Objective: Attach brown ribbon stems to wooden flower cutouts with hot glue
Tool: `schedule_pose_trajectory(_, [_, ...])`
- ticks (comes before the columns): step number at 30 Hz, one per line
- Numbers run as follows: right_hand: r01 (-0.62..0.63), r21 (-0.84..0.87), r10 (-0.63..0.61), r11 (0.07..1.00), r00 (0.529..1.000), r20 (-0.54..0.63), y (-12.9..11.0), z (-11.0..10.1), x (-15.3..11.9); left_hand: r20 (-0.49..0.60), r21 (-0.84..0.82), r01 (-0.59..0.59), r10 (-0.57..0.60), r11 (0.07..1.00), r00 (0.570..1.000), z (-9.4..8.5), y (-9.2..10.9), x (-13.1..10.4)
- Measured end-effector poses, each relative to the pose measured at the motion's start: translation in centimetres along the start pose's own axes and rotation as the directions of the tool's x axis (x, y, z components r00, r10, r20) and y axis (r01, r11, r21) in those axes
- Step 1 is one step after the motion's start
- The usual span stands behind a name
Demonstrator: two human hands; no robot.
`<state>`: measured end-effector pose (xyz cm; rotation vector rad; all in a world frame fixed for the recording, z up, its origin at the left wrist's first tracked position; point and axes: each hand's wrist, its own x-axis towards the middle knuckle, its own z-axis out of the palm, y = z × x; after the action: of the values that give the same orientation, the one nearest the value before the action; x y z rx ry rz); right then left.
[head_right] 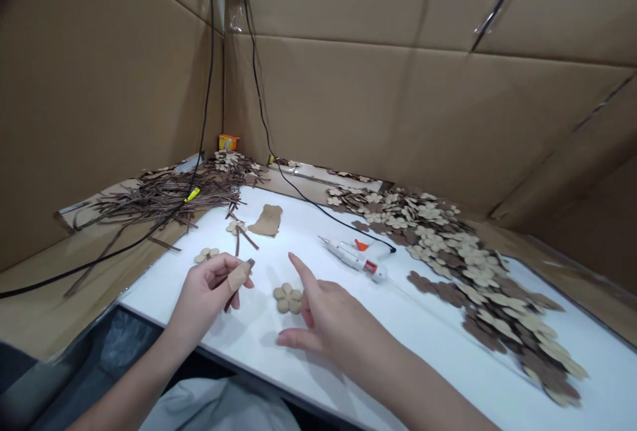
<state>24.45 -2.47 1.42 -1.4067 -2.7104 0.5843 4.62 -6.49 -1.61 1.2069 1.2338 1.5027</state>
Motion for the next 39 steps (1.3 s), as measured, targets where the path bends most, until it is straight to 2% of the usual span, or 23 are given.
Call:
schedule_pose_trajectory(3, [0.035, -0.066, -0.036, 0.997, 0.999, -0.011, 0.0, -1.1, -0.7, 0.019, -0.005, 0.010, -0.010, 1.000, 1.000, -0.1, -0.2, 0.0])
schedule_pose_trajectory(5, [0.133, -0.129, -0.136, 0.983, 0.991, -0.011, 0.5, -1.9, -0.7, 0.027, 0.004, 0.016, -0.016, 1.000, 1.000, -0.2, -0.2, 0.0])
schedule_pose_trajectory(7, [0.228, -0.144, -0.225, 0.963, 0.974, 0.040, 1.0, -2.3, -0.2, 0.028, 0.013, 0.019, -0.020, 1.000, 0.999, -0.2, -0.2, 0.0])
schedule_pose_trajectory(10, [0.317, -0.147, -0.306, 0.937, 0.947, 0.096, 1.3, -2.3, 0.9, 0.036, 0.023, 0.027, -0.028, 0.999, 0.999, -0.2, -0.2, 0.0])
schedule_pose_trajectory(13, [0.345, -0.182, -0.340, 0.921, 0.939, 0.060, 1.1, -1.7, 1.8, 0.062, 0.043, 0.037, -0.040, 0.998, 0.997, -0.1, 0.0, -0.1])
schedule_pose_trajectory(16, [0.294, -0.254, -0.305, 0.921, 0.952, -0.002, 0.3, -0.9, 2.0, 0.097, 0.067, 0.042, -0.049, 0.997, 0.994, -0.2, 0.0, -0.1])
schedule_pose_trajectory(18, [0.218, -0.285, -0.236, 0.933, 0.971, -0.031, -0.5, -0.3, 1.8, 0.133, 0.080, 0.048, -0.058, 0.996, 0.989, -0.3, -0.1, 0.0])
schedule_pose_trajectory(20, [0.123, -0.273, -0.131, 0.954, 0.991, -0.011, -1.4, 0.1, 1.3, 0.170, 0.094, 0.068, -0.083, 0.993, 0.982, -0.5, -0.1, 0.2])
schedule_pose_trajectory(22, [0.020, -0.253, -0.011, 0.967, 0.999, 0.037, -2.2, 0.0, 0.6, 0.237, 0.118, 0.121, -0.146, 0.986, 0.961, -0.7, -0.1, 0.5])
schedule_pose_trajectory(24, [-0.065, -0.232, 0.070, 0.971, 0.998, 0.011, -2.6, -0.6, 0.0, 0.328, 0.159, 0.184, -0.228, 0.970, 0.917, -0.8, 0.2, 0.9])
schedule_pose_trajectory(26, [-0.101, -0.148, 0.091, 0.984, 0.993, -0.072, -2.6, -1.4, -0.4, 0.397, 0.207, 0.202, -0.271, 0.957, 0.877, -0.7, 0.5, 1.4])
schedule_pose_trajectory(28, [-0.092, 0.028, 0.095, 0.995, 0.991, -0.091, -2.2, -2.0, -0.1, 0.426, 0.251, 0.176, -0.272, 0.952, 0.863, -0.4, 0.8, 1.7])
schedule_pose_trajectory(31, [-0.067, 0.365, 0.061, 0.929, 0.998, 0.027, -1.3, -1.8, 1.2, 0.452, 0.297, 0.156, -0.283, 0.942, 0.846, 0.2, 0.6, 1.9])
schedule_pose_trajectory(34, [-0.096, 0.649, -0.012, 0.755, 0.987, 0.159, -0.7, -0.9, 2.5, 0.440, 0.314, 0.173, -0.305, 0.934, 0.845, 0.6, -0.1, 1.8])
schedule_pose_trajectory(36, [-0.122, 0.720, -0.024, 0.684, 0.982, 0.189, -0.4, -0.3, 2.9, 0.430, 0.322, 0.172, -0.306, 0.931, 0.850, 0.7, -0.5, 1.8])
schedule_pose_trajectory(39, [-0.157, 0.714, 0.043, 0.682, 0.984, 0.175, 0.1, 0.4, 3.0, 0.423, 0.347, 0.166, -0.312, 0.923, 0.851, 0.8, -0.6, 1.7])
